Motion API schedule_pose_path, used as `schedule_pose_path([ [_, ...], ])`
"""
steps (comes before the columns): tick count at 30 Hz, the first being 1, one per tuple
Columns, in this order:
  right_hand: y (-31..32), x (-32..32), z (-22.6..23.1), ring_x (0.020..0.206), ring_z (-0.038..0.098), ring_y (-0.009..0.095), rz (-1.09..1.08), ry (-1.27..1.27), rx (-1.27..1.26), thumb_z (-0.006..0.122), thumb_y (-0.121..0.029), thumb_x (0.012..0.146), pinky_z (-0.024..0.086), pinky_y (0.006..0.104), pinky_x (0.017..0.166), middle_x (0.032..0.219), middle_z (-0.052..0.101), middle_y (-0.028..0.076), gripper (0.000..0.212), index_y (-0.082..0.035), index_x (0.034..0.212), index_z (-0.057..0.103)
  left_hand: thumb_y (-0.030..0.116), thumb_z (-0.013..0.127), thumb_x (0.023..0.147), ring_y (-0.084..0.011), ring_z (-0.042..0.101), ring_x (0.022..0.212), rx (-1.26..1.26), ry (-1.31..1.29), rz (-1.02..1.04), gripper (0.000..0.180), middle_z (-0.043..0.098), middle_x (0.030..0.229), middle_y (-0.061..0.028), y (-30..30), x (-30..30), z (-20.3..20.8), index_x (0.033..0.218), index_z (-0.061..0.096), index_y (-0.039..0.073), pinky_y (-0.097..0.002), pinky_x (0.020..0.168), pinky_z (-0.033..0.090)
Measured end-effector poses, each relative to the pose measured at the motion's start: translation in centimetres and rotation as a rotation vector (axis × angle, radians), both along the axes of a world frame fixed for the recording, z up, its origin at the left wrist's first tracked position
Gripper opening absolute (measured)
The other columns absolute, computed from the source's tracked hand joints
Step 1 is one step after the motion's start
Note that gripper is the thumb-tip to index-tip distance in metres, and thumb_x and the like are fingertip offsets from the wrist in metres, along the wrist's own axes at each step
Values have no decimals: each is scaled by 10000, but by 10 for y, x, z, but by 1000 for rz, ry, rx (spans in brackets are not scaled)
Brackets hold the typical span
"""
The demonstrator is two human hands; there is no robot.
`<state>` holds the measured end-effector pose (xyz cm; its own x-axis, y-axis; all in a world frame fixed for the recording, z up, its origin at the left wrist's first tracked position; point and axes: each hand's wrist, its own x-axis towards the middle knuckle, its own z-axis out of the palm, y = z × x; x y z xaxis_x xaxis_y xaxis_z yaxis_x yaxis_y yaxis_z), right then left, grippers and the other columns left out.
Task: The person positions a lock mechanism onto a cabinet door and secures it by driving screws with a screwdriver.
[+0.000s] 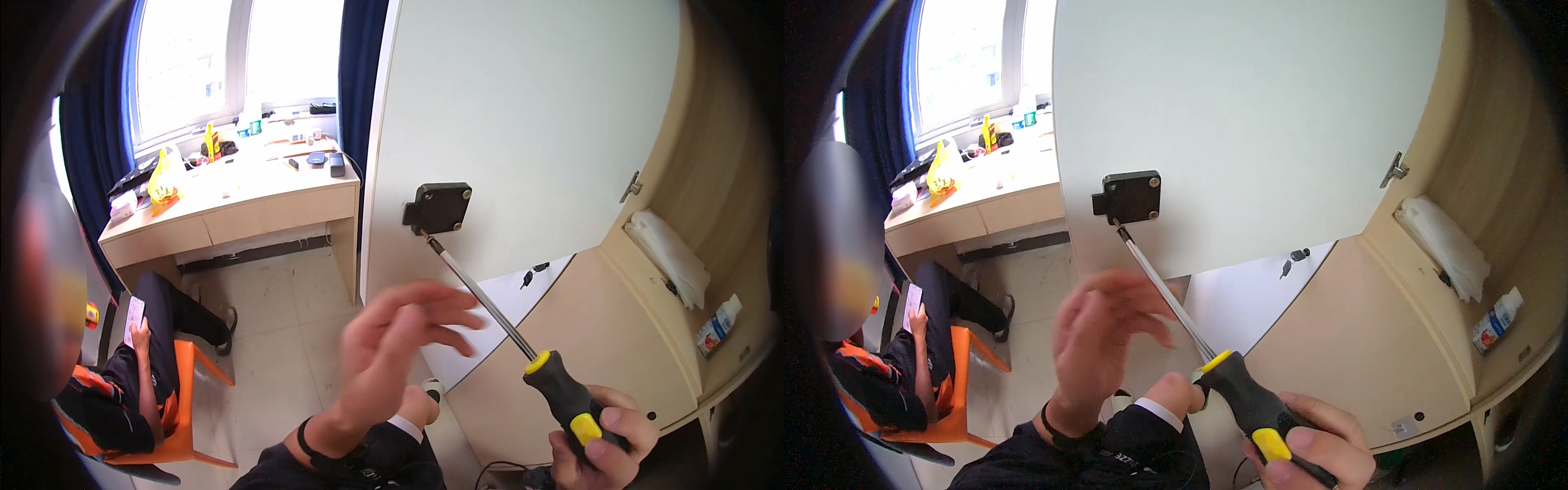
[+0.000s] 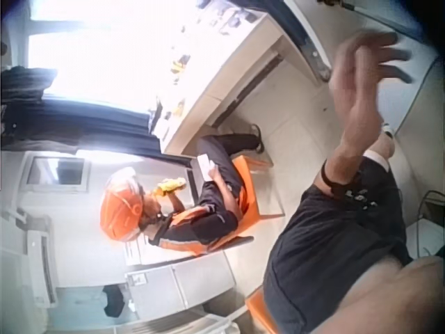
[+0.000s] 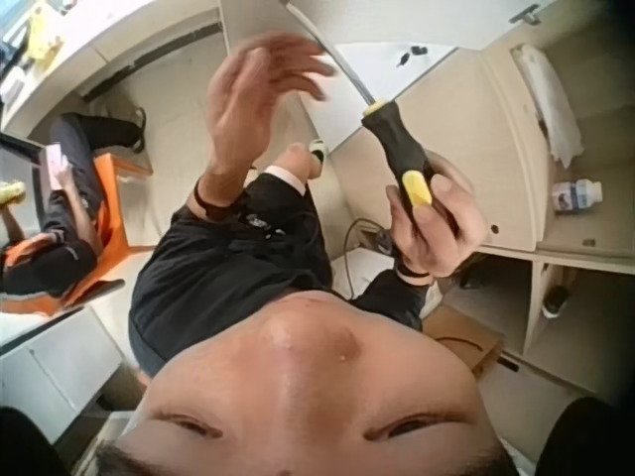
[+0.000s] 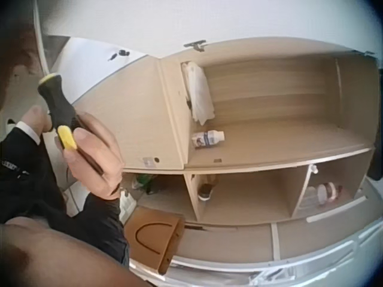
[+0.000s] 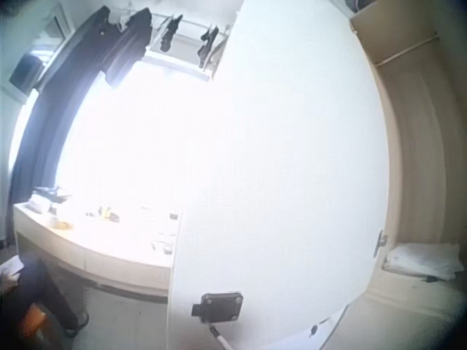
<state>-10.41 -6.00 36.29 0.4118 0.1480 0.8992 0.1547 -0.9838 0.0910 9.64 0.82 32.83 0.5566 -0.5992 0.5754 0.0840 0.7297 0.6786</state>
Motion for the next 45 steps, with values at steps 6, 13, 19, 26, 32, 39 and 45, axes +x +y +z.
schedule_pose_path([
  [6,21,9,7,787,601,421,29,-41,108,582,97,758,574,403,657,1031,491,204,372,-31,1095,491,168,562,854,-205,543,946,-411,-281,570,376,549,1043,-136,-7,53,12,1166,451,-12,-328,790,451],
  [13,25,-15,12,709,547,220,-483,58,-130,684,-308,785,479,302,607,1011,442,146,440,-112,1089,433,121,611,848,-89,519,868,39,-387,223,340,594,952,-31,-10,66,21,1152,505,14,-228,772,417],
  [19,7,-18,10,665,520,249,-326,-130,-183,590,-336,833,444,282,536,1049,428,134,358,-200,1136,456,157,599,868,-80,491,834,94,-391,224,348,578,935,-32,13,50,20,1157,487,-2,-223,738,413],
  [26,22,-48,23,661,518,215,-388,-81,54,656,-399,781,410,293,505,929,472,135,487,-159,1138,427,121,565,878,-93,486,848,16,-378,141,354,555,951,-44,8,26,17,1183,453,-20,-221,733,410],
  [32,35,-68,26,654,516,197,-519,0,-45,663,-303,809,462,258,544,1107,408,165,600,-224,1273,291,112,555,882,-93,487,866,11,-378,92,388,551,982,-54,12,17,20,1220,419,-24,-222,756,411],
  [39,33,-52,25,653,532,170,-409,-105,16,607,-314,810,462,229,555,1023,441,105,595,-176,1278,265,114,546,886,-116,497,905,13,-382,120,399,555,1020,-74,13,16,18,1234,409,-23,-246,803,413],
  [45,39,-46,20,644,533,184,-464,-261,311,700,-355,715,457,258,597,977,503,121,755,-147,1288,256,128,557,881,-133,521,879,56,-399,156,408,570,985,-95,17,13,16,1230,411,-25,-255,794,423],
])
